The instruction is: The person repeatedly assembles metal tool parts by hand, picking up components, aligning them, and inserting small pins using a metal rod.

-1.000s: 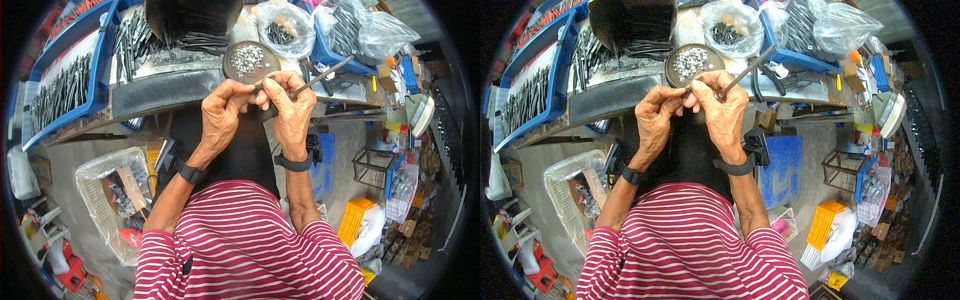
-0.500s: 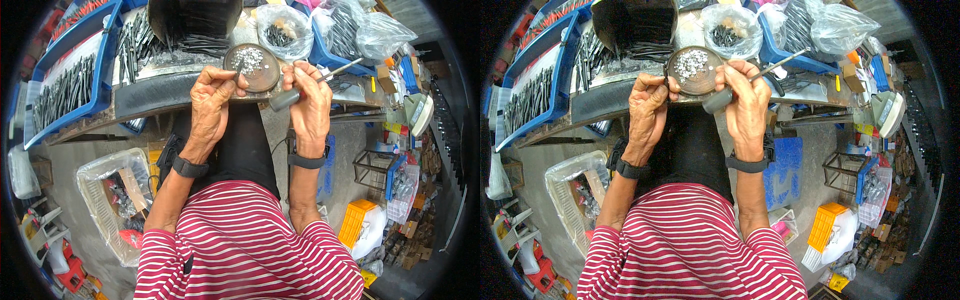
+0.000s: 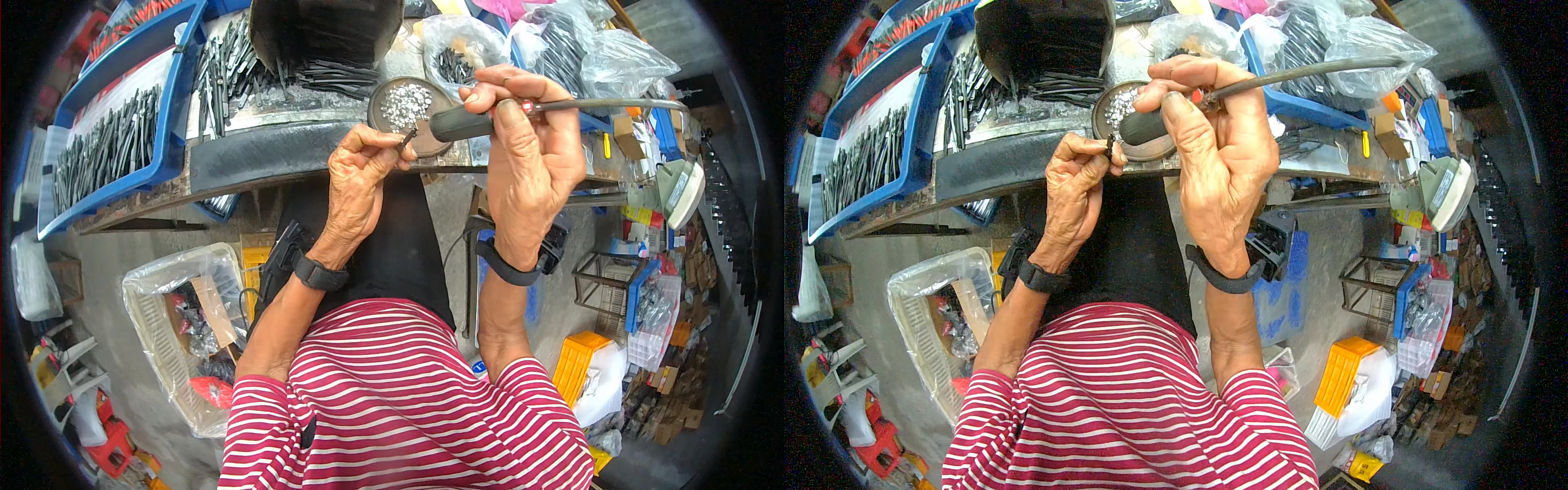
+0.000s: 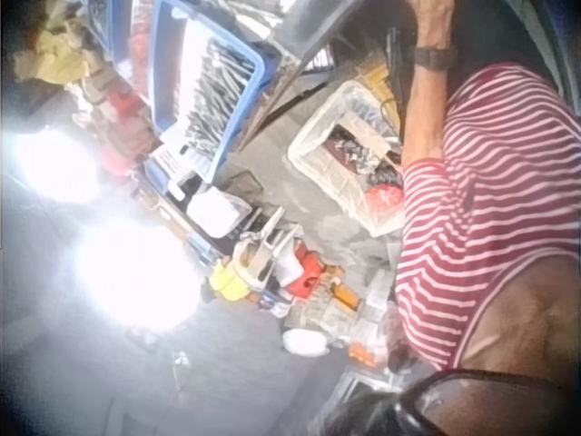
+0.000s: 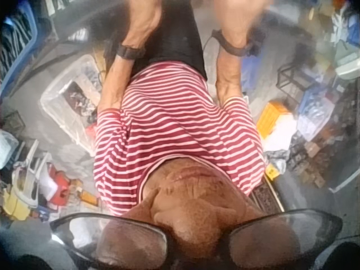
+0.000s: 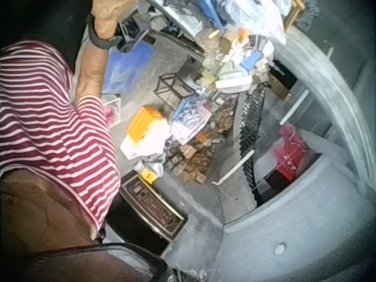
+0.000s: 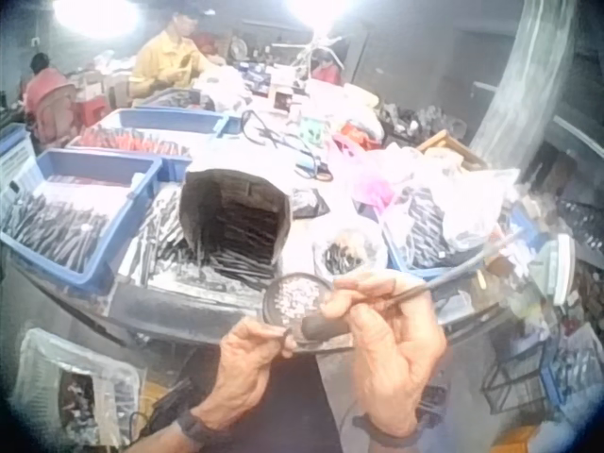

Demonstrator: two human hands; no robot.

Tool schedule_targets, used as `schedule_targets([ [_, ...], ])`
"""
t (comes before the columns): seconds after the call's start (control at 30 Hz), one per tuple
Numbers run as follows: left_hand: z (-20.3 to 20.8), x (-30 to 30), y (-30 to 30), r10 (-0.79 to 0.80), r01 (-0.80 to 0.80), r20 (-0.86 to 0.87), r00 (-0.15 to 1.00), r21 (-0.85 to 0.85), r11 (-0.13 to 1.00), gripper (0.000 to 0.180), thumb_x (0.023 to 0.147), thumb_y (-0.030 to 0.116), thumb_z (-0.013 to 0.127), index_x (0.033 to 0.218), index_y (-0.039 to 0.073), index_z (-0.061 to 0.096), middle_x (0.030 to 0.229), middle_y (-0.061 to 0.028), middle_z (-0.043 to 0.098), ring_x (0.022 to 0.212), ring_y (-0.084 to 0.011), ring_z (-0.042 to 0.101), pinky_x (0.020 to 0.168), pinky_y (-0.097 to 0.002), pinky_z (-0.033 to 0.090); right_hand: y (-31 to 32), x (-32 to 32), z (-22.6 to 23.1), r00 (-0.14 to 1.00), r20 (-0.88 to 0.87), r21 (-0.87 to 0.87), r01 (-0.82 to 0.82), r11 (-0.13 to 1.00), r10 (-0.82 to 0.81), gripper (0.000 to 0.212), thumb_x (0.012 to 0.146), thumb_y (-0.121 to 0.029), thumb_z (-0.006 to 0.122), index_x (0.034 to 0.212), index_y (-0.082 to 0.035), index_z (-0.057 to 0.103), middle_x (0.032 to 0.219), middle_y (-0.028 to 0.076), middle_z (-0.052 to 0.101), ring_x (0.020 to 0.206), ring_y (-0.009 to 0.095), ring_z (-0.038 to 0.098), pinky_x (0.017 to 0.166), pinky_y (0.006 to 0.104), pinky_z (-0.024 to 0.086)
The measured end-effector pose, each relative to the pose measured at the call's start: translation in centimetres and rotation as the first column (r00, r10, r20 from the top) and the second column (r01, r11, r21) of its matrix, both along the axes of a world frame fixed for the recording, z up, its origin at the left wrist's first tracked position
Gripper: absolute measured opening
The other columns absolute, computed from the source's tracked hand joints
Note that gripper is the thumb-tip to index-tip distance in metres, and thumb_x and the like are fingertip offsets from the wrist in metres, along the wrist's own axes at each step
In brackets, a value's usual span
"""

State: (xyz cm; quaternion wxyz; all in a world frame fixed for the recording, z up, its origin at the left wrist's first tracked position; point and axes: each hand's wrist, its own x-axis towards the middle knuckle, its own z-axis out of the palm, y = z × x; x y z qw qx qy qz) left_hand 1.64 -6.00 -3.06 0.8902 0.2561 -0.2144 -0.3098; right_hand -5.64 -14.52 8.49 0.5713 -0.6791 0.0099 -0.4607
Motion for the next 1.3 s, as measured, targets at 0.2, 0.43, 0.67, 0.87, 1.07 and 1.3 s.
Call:
schedule_targets([
  [0.2,0.3,-0.1,0.1,0.005,-0.005,0.003,1.000,0.033,0.999,0.005,0.082,0.006,0.056,0.084,0.002,0.055,0.079,-0.0098,0.060,0.072,-0.0136,0.055,0.068,-0.0252,0.044,0.3,0.3,-0.4,0.994,-0.109,-0.231,-0.001,0.973,-0.025,0.015,0.084,0.001,0.048,0.098,0.002,0.047,0.096,0.011,0.055,0.077,0.011,0.056,0.073,0.0216,0.043],
  [0.43,0.2,-0.1,0.2,-0.029,0.029,0.005,1.000,0.062,0.998,0.007,0.079,0.004,0.058,0.084,0.003,0.053,0.080,-0.0108,0.059,0.075,-0.0161,0.055,0.070,-0.0258,0.044,0.6,0.2,1.6,0.999,-0.027,-0.184,-0.051,0.982,0.047,0.015,0.084,0.003,0.046,0.099,0.004,0.047,0.097,0.018,0.054,0.077,0.016,0.056,0.076,0.0311,0.046],
  [0.67,0.1,-0.2,0.0,-0.020,0.019,0.017,1.000,0.025,0.999,0.006,0.080,0.004,0.057,0.085,0.000,0.056,0.078,-0.0090,0.060,0.070,-0.0131,0.054,0.068,-0.0238,0.044,1.0,0.3,0.5,0.955,-0.289,-0.265,-0.019,0.964,-0.061,0.010,0.083,0.003,0.047,0.094,0.002,0.048,0.090,0.010,0.055,0.073,0.012,0.056,0.068,0.0237,0.045],
  [0.87,-0.1,0.0,0.0,-0.060,0.058,0.017,0.998,0.078,0.995,0.009,0.079,0.006,0.059,0.085,0.001,0.055,0.080,-0.0099,0.060,0.070,-0.0148,0.055,0.069,-0.0260,0.045,0.5,0.0,2.3,0.998,0.056,-0.163,-0.005,0.987,0.014,0.014,0.084,0.003,0.044,0.098,0.004,0.046,0.097,0.022,0.052,0.075,0.018,0.054,0.078,0.0402,0.047],
  [1.07,0.2,-0.3,-0.2,-0.027,0.025,0.018,0.999,0.080,0.996,0.007,0.080,0.004,0.057,0.086,0.000,0.057,0.078,-0.0093,0.060,0.070,-0.0129,0.055,0.068,-0.0240,0.045,1.7,0.2,-0.6,0.962,-0.253,-0.255,0.036,0.966,-0.103,0.010,0.084,-0.001,0.049,0.094,-0.001,0.047,0.090,0.014,0.056,0.070,0.014,0.057,0.068,0.0257,0.047],
  [1.3,0.6,0.2,0.2,-0.007,0.005,0.023,1.000,0.069,0.998,0.010,0.082,0.004,0.055,0.089,-0.001,0.054,0.079,-0.0108,0.060,0.069,-0.0127,0.055,0.067,-0.0235,0.045,-0.9,-1.2,-1.5,0.986,0.163,0.171,-0.010,0.985,-0.018,0.012,0.087,-0.008,0.047,0.098,-0.001,0.047,0.097,0.020,0.053,0.080,0.018,0.052,0.082,0.0427,0.043],
])
